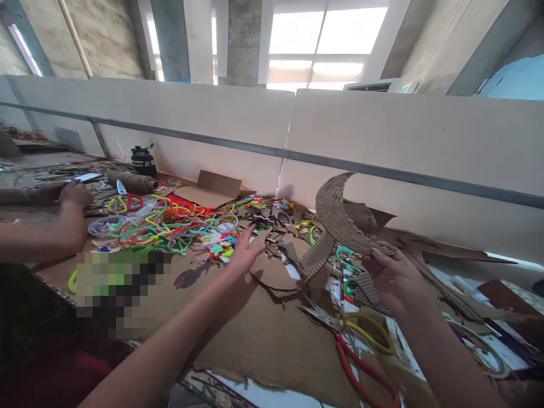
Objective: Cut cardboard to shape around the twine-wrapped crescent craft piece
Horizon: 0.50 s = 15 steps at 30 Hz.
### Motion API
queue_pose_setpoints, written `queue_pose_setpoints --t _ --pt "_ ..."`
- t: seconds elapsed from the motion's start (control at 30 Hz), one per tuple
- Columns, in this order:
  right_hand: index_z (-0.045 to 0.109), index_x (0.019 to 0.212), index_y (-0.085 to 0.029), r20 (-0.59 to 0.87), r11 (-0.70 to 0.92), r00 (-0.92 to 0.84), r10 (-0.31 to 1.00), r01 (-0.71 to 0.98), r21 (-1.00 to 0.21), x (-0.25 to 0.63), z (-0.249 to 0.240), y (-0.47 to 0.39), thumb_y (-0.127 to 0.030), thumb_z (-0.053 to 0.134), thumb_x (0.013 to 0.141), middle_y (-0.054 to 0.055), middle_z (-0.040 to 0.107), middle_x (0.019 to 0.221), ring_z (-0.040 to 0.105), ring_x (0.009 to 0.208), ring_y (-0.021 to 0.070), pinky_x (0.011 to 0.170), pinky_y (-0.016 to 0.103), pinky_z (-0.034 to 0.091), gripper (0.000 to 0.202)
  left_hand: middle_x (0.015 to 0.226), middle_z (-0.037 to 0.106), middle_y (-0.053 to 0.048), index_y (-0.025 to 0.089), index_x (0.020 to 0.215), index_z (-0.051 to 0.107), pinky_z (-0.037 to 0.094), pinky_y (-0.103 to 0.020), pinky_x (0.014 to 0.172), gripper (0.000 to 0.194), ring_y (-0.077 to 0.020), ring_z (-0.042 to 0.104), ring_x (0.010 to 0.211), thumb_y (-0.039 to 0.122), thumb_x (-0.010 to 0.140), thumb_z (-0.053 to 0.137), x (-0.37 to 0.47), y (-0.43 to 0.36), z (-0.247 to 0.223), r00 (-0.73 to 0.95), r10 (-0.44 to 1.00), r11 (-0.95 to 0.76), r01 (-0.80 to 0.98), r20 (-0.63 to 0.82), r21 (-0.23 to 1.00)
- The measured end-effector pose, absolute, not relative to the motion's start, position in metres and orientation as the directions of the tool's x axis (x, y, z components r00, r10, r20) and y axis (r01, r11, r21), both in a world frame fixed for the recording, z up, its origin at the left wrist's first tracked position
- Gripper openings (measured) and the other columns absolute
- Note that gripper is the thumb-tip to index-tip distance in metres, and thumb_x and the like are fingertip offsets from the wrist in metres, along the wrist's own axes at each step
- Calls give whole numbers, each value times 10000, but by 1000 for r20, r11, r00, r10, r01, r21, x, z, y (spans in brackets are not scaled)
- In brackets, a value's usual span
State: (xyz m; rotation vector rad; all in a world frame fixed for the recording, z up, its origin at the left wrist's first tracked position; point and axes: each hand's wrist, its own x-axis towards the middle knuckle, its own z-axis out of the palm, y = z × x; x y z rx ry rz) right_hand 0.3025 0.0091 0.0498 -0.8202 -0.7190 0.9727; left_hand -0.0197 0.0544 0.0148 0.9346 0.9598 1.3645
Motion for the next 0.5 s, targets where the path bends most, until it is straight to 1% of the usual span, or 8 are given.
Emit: queue_pose_setpoints --t 0.07,0.13,0.2,0.23,0.27,0.33,0.43,0.5 --pt "740 839 -195 150 312 373 915 -423 -851 298 51 8 -195 994 510 -48 745 750 710 614 95 601 161 628 416 1553 540 -73 300 1256 690 397 -377 1156 675 -324 412 1486 141 630 890 -5 45 24 7 987 -154 -179 158 972" --pt "736 844 -192 147 307 363 920 -433 -847 293 53 7 -214 1008 498 -46 747 751 714 616 94 608 156 628 440 1550 540 -120 271 1269 698 265 -434 1247 742 -368 370 1512 194 573 942 15 36 32 116 955 -267 -68 274 961" --pt "736 855 -193 145 306 359 922 -448 -840 287 55 4 -228 1016 489 -48 750 755 717 620 93 617 152 629 462 1572 513 -143 265 1325 677 190 -474 1274 824 -396 353 1521 239 552 961 36 29 37 247 916 -327 -1 317 945" --pt "737 859 -194 143 305 356 923 -455 -837 284 56 3 -228 1016 487 -47 754 763 720 625 95 620 153 631 466 1581 503 -147 260 1360 660 178 -488 1275 853 -409 351 1520 243 560 956 46 27 39 289 899 -353 34 329 935" --pt "738 862 -196 140 302 353 925 -462 -834 282 57 2 -223 1013 491 -45 758 771 723 630 98 620 156 633 463 1572 515 -144 260 1386 647 191 -498 1268 838 -418 369 1509 235 598 931 55 25 40 312 892 -364 63 328 929" --pt "739 873 -202 132 297 350 927 -473 -829 283 58 0 -202 995 518 -46 759 776 721 631 98 617 157 632 438 1473 618 -125 273 1380 662 272 -501 1228 705 -424 460 1448 192 702 837 68 27 40 294 913 -316 70 283 946" --pt "726 855 -215 128 315 382 915 -482 -817 296 64 0 -154 943 584 -57 747 756 709 620 94 620 166 633 353 1257 748 -79 310 1217 756 396 -452 1145 489 -391 564 1354 132 762 729 76 35 37 219 963 -146 -59 155 988" --pt "701 799 -219 133 351 429 894 -483 -802 312 72 0 -126 898 622 -61 737 740 702 611 91 638 175 638 280 1213 765 -63 309 1085 784 420 -428 1127 385 -371 557 1356 130 747 735 76 44 34 199 973 -90 -136 116 987"
